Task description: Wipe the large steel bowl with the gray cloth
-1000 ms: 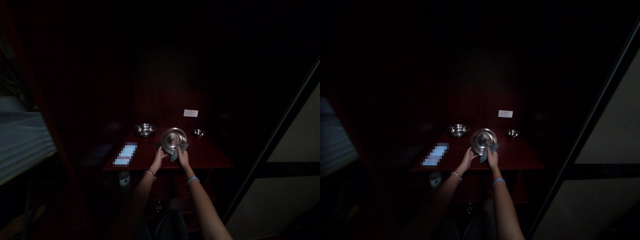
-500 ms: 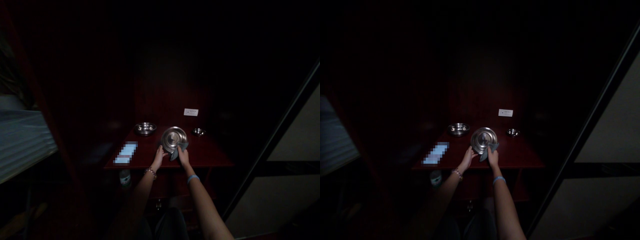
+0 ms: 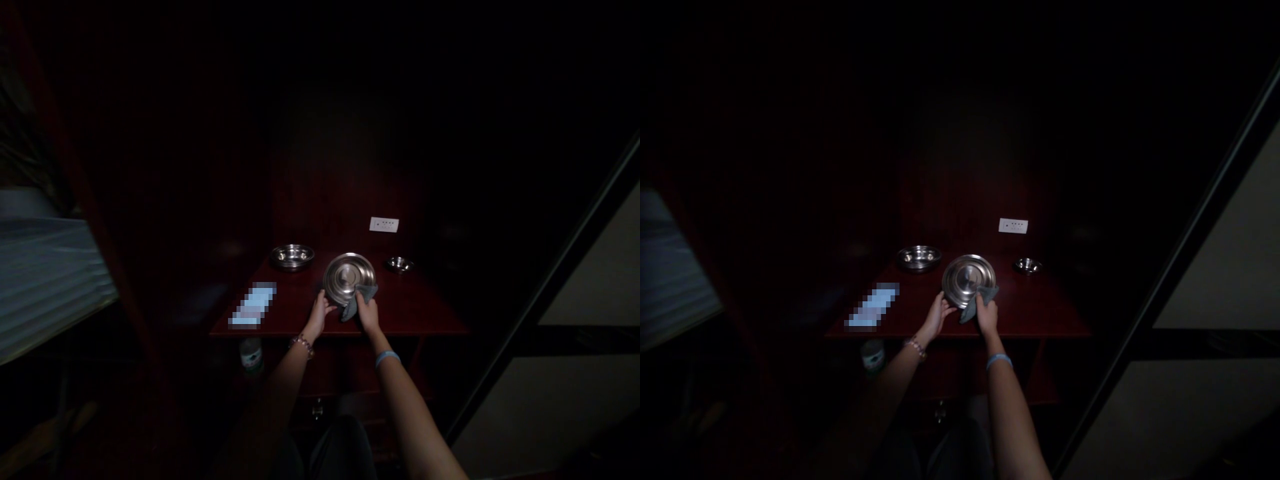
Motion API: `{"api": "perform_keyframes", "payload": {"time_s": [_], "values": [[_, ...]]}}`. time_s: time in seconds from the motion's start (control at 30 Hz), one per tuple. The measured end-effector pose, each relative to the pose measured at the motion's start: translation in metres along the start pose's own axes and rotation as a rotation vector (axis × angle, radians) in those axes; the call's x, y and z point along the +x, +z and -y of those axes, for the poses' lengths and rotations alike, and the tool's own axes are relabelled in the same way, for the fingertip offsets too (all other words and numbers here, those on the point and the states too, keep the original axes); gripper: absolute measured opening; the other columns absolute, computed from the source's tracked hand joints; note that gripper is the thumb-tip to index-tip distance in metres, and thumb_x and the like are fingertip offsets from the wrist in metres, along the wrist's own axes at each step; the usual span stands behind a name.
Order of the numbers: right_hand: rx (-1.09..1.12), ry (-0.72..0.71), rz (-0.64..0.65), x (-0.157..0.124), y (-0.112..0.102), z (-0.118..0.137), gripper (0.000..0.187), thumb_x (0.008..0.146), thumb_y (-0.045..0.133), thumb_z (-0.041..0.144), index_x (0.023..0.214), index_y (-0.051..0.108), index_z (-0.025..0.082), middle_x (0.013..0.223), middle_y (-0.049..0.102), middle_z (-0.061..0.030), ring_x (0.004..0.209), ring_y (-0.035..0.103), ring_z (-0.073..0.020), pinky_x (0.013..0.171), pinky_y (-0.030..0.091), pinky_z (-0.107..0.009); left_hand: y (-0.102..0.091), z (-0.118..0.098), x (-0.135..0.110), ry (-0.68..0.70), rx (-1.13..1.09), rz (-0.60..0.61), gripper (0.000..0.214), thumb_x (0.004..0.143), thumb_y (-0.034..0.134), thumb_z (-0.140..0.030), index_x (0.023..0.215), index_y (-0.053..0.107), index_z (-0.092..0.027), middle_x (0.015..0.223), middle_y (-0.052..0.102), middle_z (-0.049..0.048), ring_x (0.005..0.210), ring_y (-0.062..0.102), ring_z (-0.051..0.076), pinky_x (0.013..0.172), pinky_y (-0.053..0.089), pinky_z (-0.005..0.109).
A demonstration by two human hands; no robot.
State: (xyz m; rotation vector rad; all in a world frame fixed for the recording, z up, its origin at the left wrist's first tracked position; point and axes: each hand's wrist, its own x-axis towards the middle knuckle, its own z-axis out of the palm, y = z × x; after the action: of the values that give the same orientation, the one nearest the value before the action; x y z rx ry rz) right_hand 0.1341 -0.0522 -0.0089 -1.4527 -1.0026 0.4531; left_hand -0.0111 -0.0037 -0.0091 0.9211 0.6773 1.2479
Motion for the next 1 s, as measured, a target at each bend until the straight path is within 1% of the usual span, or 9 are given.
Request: {"api": "perform_keyframes", "payload": {"time_s": [0.2, 0.37, 0.57, 0.8, 1.0], "values": [[-0.014, 0.016, -0.002, 0.0, 0.0004, 0.0014, 0.052, 0.083, 0.049, 0.057, 0.094, 0.073, 0.012, 0.098, 0.075, -0.0142, 0.098, 0.069, -0.0266, 0.086, 0.051, -0.032, -0.0011, 0.0025, 0.0015, 0.029, 0.019, 0.0, 0.041, 0.086, 0.055, -0.049, 0.101, 0.062, -0.012, 0.102, 0.068, 0.014, 0.09, 0.063, 0.019, 0.077, 0.054, 0.032], [-0.015, 0.007, -0.001, -0.0003, 0.0001, 0.0016, 0.05, 0.084, 0.05, 0.055, 0.092, 0.073, 0.013, 0.096, 0.075, -0.0144, 0.097, 0.07, -0.027, 0.086, 0.051, -0.032, -0.0005, 0.002, 0.0017, 0.038, 0.022, -0.009, 0.043, 0.086, 0.056, -0.049, 0.107, 0.062, -0.013, 0.106, 0.068, 0.0152, 0.093, 0.064, 0.021, 0.076, 0.055, 0.032], [-0.002, 0.009, -0.004, 0.0006, 0.0003, -0.0004, 0.048, 0.083, 0.05, 0.054, 0.093, 0.073, 0.013, 0.097, 0.075, -0.0145, 0.096, 0.07, -0.0268, 0.085, 0.051, -0.032, 0.0003, 0.0008, 0.0004, 0.064, 0.032, 0.024, 0.047, 0.086, 0.057, -0.052, 0.114, 0.061, -0.015, 0.108, 0.068, 0.015, 0.092, 0.065, 0.021, 0.076, 0.054, 0.032], [0.014, 0.023, -0.002, 0.0007, 0.0005, 0.0, 0.049, 0.082, 0.05, 0.055, 0.093, 0.074, 0.014, 0.096, 0.075, -0.0125, 0.096, 0.07, -0.0261, 0.086, 0.051, -0.031, 0.0002, 0.0008, 0.0009, 0.063, 0.032, 0.027, 0.051, 0.081, 0.06, -0.056, 0.11, 0.062, -0.015, 0.098, 0.07, 0.0138, 0.091, 0.066, 0.022, 0.077, 0.054, 0.034], [0.019, 0.01, 0.003, 0.0012, 0.0006, -0.0006, 0.051, 0.083, 0.05, 0.056, 0.094, 0.073, 0.012, 0.099, 0.075, -0.0145, 0.098, 0.07, -0.0259, 0.087, 0.05, -0.032, -0.0007, 0.001, 0.0017, 0.054, 0.024, 0.036, 0.051, 0.081, 0.06, -0.055, 0.11, 0.063, -0.013, 0.101, 0.07, 0.0148, 0.091, 0.065, 0.022, 0.079, 0.054, 0.034]]}}
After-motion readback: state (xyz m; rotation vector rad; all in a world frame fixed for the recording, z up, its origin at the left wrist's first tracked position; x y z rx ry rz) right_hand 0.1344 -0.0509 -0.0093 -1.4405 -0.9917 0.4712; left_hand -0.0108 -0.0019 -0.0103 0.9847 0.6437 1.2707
